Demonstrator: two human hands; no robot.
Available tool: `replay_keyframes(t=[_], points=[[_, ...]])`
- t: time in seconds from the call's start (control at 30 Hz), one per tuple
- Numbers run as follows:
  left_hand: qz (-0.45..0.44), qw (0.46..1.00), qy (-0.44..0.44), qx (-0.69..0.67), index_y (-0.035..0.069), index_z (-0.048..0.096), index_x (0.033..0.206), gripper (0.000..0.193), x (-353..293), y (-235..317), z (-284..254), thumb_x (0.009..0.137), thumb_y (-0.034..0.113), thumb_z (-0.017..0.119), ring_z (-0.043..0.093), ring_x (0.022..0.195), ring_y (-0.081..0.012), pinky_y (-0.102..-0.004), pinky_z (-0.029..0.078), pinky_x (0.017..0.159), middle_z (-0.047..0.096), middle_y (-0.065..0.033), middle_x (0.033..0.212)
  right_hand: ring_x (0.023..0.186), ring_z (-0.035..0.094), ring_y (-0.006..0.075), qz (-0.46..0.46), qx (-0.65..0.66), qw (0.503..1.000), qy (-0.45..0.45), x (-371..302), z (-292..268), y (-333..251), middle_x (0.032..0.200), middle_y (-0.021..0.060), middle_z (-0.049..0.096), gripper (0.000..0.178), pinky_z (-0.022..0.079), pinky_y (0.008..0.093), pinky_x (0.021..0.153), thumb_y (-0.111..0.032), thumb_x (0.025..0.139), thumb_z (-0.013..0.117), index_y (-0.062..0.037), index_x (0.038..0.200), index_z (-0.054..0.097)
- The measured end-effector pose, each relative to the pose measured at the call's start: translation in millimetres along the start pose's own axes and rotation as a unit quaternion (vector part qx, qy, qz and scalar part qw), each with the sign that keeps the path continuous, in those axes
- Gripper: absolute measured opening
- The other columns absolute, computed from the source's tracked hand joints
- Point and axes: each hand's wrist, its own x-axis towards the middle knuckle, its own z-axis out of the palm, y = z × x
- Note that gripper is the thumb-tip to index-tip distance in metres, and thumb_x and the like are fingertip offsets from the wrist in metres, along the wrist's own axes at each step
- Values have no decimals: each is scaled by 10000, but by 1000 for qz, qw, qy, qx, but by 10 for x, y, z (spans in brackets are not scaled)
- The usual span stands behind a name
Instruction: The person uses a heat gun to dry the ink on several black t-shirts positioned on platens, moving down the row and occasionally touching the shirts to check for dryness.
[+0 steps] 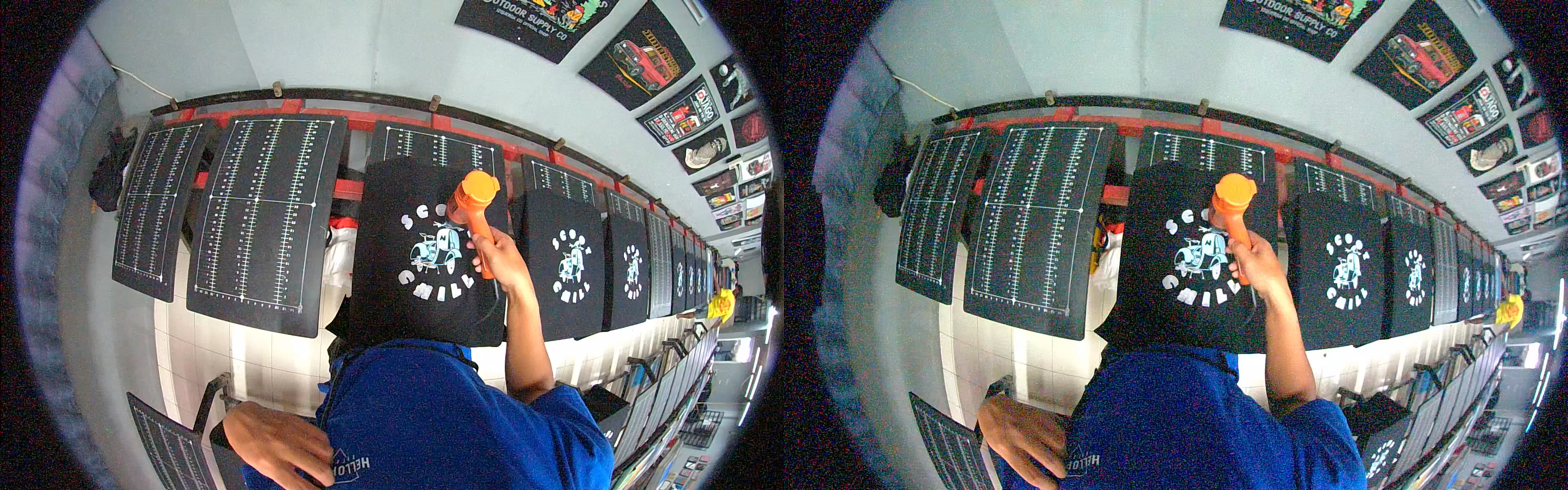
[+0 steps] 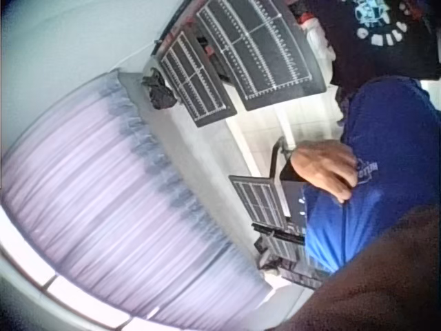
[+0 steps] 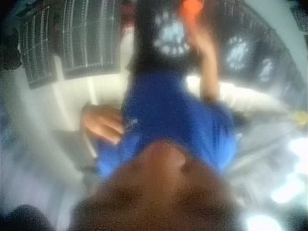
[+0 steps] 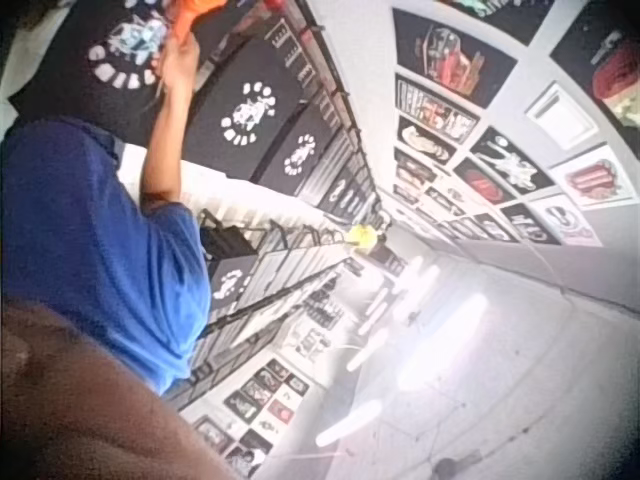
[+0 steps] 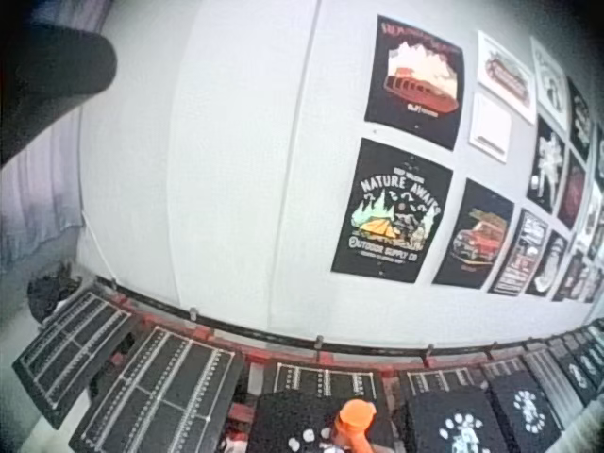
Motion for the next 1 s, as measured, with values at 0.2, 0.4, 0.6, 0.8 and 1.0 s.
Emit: replay_keyframes(t=[0.2, 0.4, 0.6, 0.8, 1.0], points=[[18, 992, 125, -20, 51, 611, 882, 95, 170, 53, -136, 903, 142, 596, 535, 618, -155, -288, 431, 522, 589, -39, 790, 573, 540, 88, -19, 20, 1000, 12, 51, 33, 118, 878, 33, 607, 267, 478, 237, 494, -217, 936, 547, -19, 1116, 546], [19, 995, 103, 0, 0, 623, 1055, 356, -16, -114, -106, 848, 274, 718, 589, 764, -247, -380, 463, 625, 613, -124, 995, 571, 539, 90, 10, 40, 999, 36, -129, -74, 123, 867, 34, 603, 272, 469, 230, 497, -198, 922, 543, -9, 1117, 551], [96, 979, 174, -56, 7, 642, 1037, 290, 223, -195, -166, 831, 195, 721, 622, 851, -257, -389, 510, 726, 640, -141, 1013, 582, 529, 80, 14, 41, 999, -12, -157, -24, 105, 880, 34, 625, 319, 468, 225, 530, -244, 928, 558, -21, 1155, 553], [333, 940, 26, 67, -12, 468, 1307, 437, 690, 109, 167, 972, 268, 495, 496, 1206, -279, -375, 454, 972, 481, -228, 1317, 580, 532, 70, 13, 35, 999, -10, -177, 50, 120, 876, 31, 618, 285, 468, 217, 532, -228, 930, 549, -21, 1126, 558], [243, 969, 52, 14, -5, 409, 1339, 495, 1050, -53, 207, 960, 299, 499, 432, 1247, -269, -374, 393, 1007, 413, -210, 1362, 580, 533, 73, 14, 20, 999, -27, -280, 34, 156, 896, 47, 637, 309, 476, 212, 539, -232, 929, 557, -16, 1149, 557]])
